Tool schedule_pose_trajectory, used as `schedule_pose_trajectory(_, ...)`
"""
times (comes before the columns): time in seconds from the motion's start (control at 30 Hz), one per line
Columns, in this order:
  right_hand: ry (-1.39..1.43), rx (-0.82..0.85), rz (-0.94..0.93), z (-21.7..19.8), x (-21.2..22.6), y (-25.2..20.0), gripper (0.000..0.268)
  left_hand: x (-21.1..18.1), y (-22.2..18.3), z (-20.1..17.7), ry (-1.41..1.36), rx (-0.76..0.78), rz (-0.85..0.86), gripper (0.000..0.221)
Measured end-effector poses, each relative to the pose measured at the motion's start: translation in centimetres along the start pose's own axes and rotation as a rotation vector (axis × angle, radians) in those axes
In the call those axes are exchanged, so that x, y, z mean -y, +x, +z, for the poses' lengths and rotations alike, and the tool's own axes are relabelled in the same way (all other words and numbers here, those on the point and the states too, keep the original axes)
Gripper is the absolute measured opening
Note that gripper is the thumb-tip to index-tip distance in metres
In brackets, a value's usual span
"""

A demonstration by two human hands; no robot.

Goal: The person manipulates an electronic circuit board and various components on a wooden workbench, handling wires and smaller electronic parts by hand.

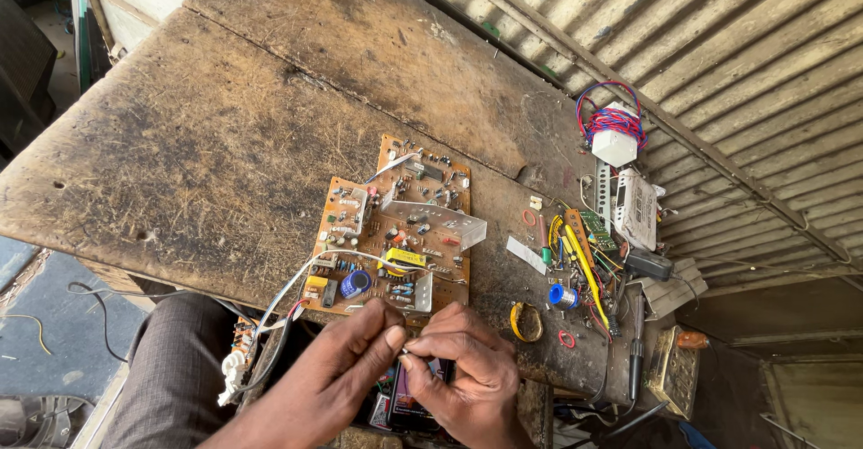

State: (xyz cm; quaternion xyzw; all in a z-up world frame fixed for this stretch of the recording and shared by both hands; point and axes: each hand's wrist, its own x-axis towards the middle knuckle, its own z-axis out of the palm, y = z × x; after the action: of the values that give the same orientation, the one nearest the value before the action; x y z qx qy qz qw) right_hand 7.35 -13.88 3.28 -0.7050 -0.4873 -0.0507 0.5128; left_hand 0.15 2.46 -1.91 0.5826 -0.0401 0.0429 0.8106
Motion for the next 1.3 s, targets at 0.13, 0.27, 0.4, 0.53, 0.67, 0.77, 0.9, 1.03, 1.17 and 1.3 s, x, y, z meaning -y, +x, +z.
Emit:
schedule_pose_trajectory(0.13,-0.007,-0.016,0.025,0.0,0.0,0.0,0.022,0.3,0.3,0.3,0.116,-0.041,0.077,0.022)
schedule_pose_trajectory(0.27,-0.109,-0.072,0.123,-0.4,-0.3,-0.3,0.017,0.6,0.4,0.4,0.060,-0.096,-0.020,0.026)
schedule_pose_trajectory(0.4,-0.413,-0.253,0.170,-2.5,-2.8,1.5,0.007,0.9,-0.5,0.7,-0.034,-0.203,-0.152,0.017)
schedule_pose_trajectory(0.53,-0.549,-0.180,0.326,-6.1,-7.4,4.6,0.007,1.5,-1.3,1.7,-0.052,-0.329,-0.383,0.016)
schedule_pose_trajectory(0.67,-0.217,-0.123,0.524,-6.7,-10.6,5.2,0.008,3.8,-1.4,1.9,-0.205,-0.481,-0.299,0.015)
schedule_pose_trajectory(0.77,-0.232,-0.145,0.623,-5.8,-11.4,4.7,0.008,4.8,-1.6,1.5,-0.262,-0.563,-0.176,0.017)
schedule_pose_trajectory(0.9,-0.175,-0.192,0.548,-5.0,-10.8,3.6,0.007,3.6,-1.9,1.3,-0.233,-0.635,-0.191,0.018)
schedule_pose_trajectory(1.03,-0.138,-0.215,0.472,-4.1,-9.6,2.6,0.008,1.4,-2.3,1.1,-0.262,-0.691,-0.177,0.015)
schedule_pose_trajectory(1.17,-0.134,-0.212,0.487,-3.8,-7.5,1.7,0.007,-0.1,-3.3,0.0,-0.175,-0.710,-0.153,0.015)
schedule_pose_trajectory(1.3,-0.115,-0.213,0.523,-2.6,-4.8,-0.1,0.006,-1.5,-4.6,-1.8,-0.157,-0.746,-0.115,0.016)
